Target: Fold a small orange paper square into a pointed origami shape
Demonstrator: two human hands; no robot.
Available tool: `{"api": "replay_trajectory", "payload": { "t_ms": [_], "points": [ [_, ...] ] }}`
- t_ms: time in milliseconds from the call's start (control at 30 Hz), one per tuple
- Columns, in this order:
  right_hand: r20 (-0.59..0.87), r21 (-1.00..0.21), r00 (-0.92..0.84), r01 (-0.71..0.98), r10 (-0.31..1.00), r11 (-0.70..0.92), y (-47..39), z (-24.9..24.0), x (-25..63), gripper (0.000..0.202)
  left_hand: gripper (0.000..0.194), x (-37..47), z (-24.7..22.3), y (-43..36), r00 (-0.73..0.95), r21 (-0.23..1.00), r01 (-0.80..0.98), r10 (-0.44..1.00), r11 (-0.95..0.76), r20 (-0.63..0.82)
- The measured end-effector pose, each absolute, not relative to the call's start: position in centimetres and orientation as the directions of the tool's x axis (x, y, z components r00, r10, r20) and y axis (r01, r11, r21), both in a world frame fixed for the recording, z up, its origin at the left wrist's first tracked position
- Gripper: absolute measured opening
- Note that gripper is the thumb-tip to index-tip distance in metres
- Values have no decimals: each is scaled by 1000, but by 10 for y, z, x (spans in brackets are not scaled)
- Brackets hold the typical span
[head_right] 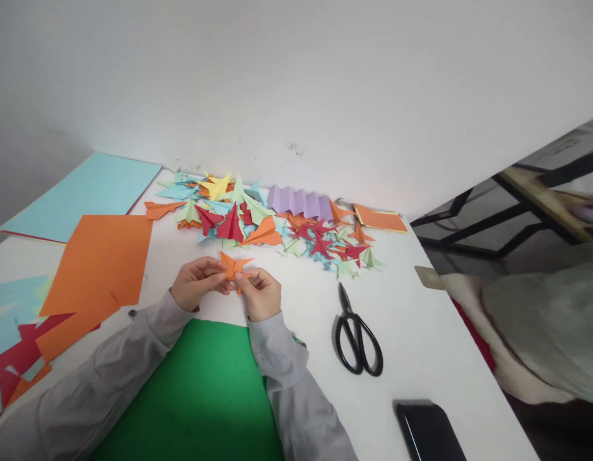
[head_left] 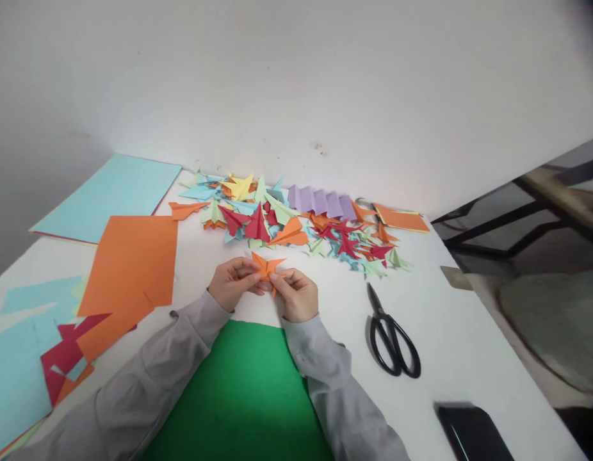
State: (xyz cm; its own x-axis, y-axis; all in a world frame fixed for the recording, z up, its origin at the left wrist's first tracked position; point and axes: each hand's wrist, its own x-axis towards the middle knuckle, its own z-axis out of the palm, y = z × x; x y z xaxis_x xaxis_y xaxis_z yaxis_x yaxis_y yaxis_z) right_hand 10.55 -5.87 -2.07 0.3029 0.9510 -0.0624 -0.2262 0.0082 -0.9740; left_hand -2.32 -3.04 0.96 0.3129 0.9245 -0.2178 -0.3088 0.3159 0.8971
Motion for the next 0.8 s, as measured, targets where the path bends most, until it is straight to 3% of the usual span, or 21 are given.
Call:
{"api": "replay_trajectory", "payload": {
  "t_ms": [800],
  "points": [
    [-112, -969, 320, -247, 941, -32, -57, -16, 104, 27, 37, -24, 5, -26, 354, 866, -307, 893, 394, -280]
  ]
}}
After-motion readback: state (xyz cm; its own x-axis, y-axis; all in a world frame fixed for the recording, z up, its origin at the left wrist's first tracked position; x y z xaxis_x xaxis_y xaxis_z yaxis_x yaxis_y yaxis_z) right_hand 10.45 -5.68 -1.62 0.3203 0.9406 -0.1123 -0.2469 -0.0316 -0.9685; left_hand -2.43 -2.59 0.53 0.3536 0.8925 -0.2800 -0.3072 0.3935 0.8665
